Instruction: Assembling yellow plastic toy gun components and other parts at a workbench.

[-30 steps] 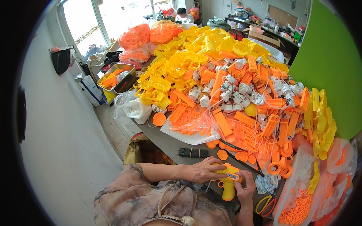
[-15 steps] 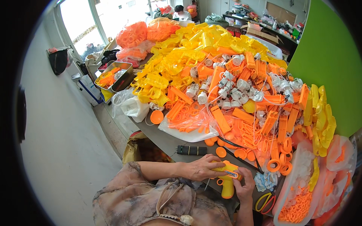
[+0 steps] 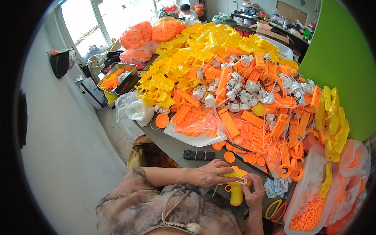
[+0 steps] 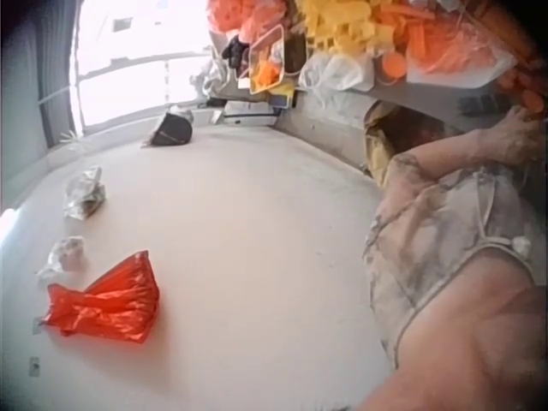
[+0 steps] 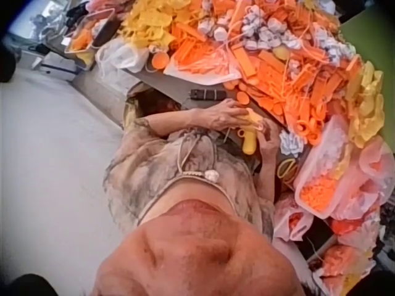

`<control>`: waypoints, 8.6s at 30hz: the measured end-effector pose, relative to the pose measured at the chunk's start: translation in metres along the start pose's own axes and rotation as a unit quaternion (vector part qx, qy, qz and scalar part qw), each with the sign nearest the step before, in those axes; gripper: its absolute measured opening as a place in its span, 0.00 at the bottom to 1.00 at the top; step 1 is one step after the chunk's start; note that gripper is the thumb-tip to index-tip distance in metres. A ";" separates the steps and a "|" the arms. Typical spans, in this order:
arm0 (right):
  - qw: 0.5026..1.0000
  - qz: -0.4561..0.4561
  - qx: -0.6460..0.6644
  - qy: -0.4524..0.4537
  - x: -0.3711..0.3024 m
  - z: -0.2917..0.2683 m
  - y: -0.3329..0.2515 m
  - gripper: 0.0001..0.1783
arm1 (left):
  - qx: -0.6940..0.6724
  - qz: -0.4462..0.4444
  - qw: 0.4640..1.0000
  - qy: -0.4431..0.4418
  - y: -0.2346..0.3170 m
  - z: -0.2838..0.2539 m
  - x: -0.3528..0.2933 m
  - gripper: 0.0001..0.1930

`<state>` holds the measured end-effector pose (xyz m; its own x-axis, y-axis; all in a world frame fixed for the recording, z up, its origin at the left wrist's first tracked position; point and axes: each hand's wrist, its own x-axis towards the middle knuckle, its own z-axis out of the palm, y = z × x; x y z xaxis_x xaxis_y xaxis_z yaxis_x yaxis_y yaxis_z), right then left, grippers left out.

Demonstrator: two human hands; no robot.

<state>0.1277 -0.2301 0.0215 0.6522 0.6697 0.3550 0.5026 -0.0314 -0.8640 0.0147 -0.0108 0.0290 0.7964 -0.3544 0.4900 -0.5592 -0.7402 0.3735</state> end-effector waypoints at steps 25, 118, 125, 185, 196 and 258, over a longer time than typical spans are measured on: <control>1.000 -0.002 -0.016 -0.001 0.005 0.001 -0.004 0.23 | -0.005 -0.008 1.000 -0.008 -0.004 0.001 -0.001 0.26; 0.996 -0.026 -0.086 -0.006 -0.011 0.005 -0.007 0.17 | 0.045 0.012 0.999 0.005 0.002 0.010 -0.011 0.23; 0.995 -0.010 -0.076 0.056 -0.027 0.003 0.001 0.11 | 0.078 0.051 0.994 0.053 0.002 0.019 -0.008 0.27; 0.963 0.209 0.166 -0.032 -0.007 0.001 -0.005 0.27 | -0.080 -0.046 0.991 0.098 0.003 0.014 -0.012 0.39; 0.980 -0.100 -0.063 -0.162 -0.003 0.037 -0.058 0.29 | -0.287 -0.212 0.929 -0.102 0.030 -0.041 -0.009 0.41; 0.956 -0.033 -0.275 0.100 -0.024 0.080 -0.002 0.06 | 0.191 -0.477 0.846 0.144 -0.360 -0.261 0.126 0.31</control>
<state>0.0658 -0.1873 -0.0140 0.6765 0.5305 0.5108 0.7327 -0.4153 -0.5391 0.2564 0.3607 0.1620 0.7231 0.6219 0.3006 0.4655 -0.7603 0.4530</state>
